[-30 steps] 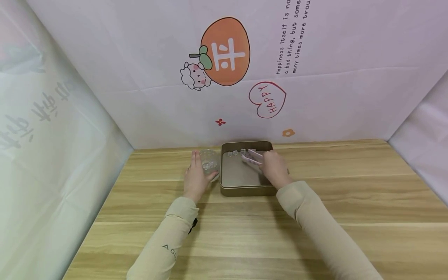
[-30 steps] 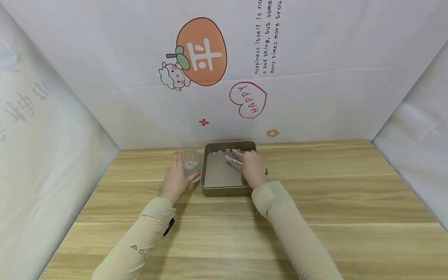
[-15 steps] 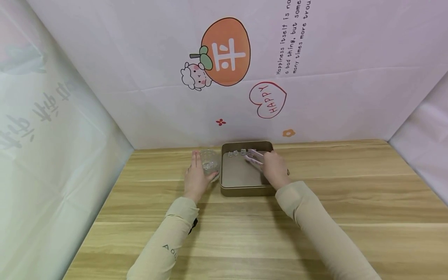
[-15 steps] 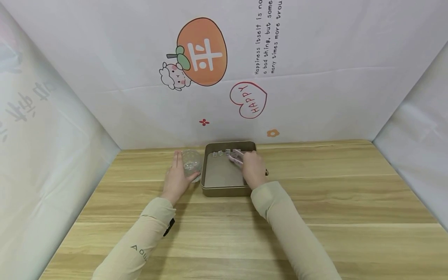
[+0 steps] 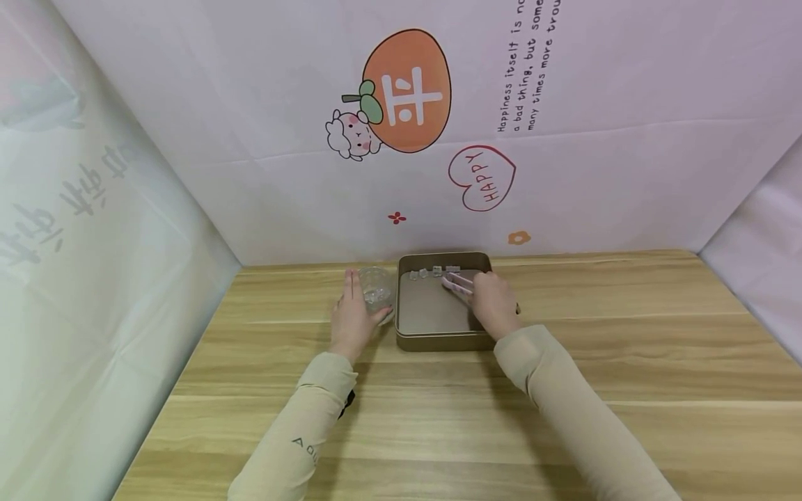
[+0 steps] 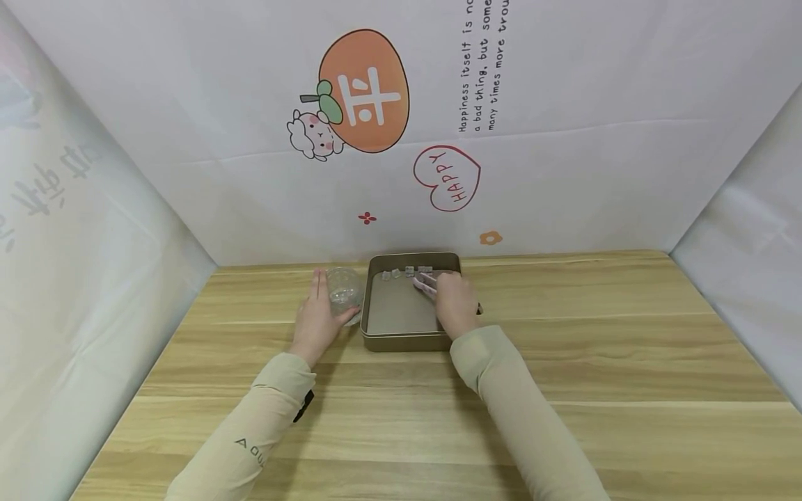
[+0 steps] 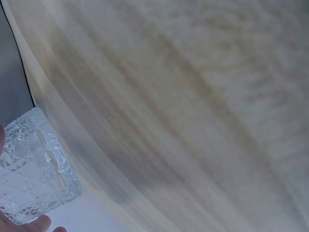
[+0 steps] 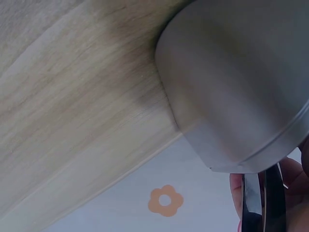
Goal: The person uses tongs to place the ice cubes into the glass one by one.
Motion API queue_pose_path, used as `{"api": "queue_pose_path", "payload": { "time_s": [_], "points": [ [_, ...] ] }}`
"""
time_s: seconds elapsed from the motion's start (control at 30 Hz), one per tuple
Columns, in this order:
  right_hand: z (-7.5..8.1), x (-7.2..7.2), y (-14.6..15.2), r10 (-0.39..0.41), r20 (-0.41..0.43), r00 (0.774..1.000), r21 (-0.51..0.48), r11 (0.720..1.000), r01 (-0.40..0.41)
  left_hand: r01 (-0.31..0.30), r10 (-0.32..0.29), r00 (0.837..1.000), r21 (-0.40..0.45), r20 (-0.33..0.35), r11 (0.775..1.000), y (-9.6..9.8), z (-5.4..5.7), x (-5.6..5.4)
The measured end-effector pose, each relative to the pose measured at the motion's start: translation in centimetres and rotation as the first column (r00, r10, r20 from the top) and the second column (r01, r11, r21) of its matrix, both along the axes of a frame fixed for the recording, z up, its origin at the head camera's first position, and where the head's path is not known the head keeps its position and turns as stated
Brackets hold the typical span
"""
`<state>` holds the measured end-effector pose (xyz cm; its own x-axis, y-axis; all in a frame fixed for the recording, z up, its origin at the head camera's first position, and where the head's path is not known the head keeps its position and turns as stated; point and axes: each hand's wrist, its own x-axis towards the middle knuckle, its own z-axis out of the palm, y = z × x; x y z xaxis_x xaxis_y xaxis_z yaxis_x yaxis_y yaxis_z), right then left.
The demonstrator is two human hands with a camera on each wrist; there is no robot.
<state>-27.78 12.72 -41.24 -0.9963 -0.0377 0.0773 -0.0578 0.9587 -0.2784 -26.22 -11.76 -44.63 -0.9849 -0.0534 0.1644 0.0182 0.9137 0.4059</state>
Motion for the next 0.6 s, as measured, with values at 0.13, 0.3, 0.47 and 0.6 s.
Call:
{"api": "queue_pose_path", "payload": {
  "time_s": [0.13, 0.3, 0.47, 0.6],
  "points": [
    [-0.12, -0.02, -0.01, -0.004, -0.01, 1.0, 0.005, 1.0, 0.004, 0.001, -0.001, 1.0, -0.006, -0.003, 1.0, 0.0, 0.03, 0.03],
    [-0.12, -0.02, 0.03, -0.006, -0.026, 1.0, 0.002, 1.0, 0.006, 0.001, -0.001, 1.0, -0.012, -0.009, 1.0, 0.04, 0.04, 0.04],
    [-0.06, -0.04, 0.11, -0.009, -0.028, 1.0, -0.004, 1.0, 0.009, -0.002, 0.002, 1.0, -0.002, -0.003, 1.0, 0.05, 0.07, 0.03],
    [0.07, 0.0, 0.2, 0.004, -0.048, 0.999, -0.008, 1.0, -0.005, -0.005, 0.005, 1.0, 0.014, -0.002, 1.0, 0.06, 0.12, 0.07]
  ]
}}
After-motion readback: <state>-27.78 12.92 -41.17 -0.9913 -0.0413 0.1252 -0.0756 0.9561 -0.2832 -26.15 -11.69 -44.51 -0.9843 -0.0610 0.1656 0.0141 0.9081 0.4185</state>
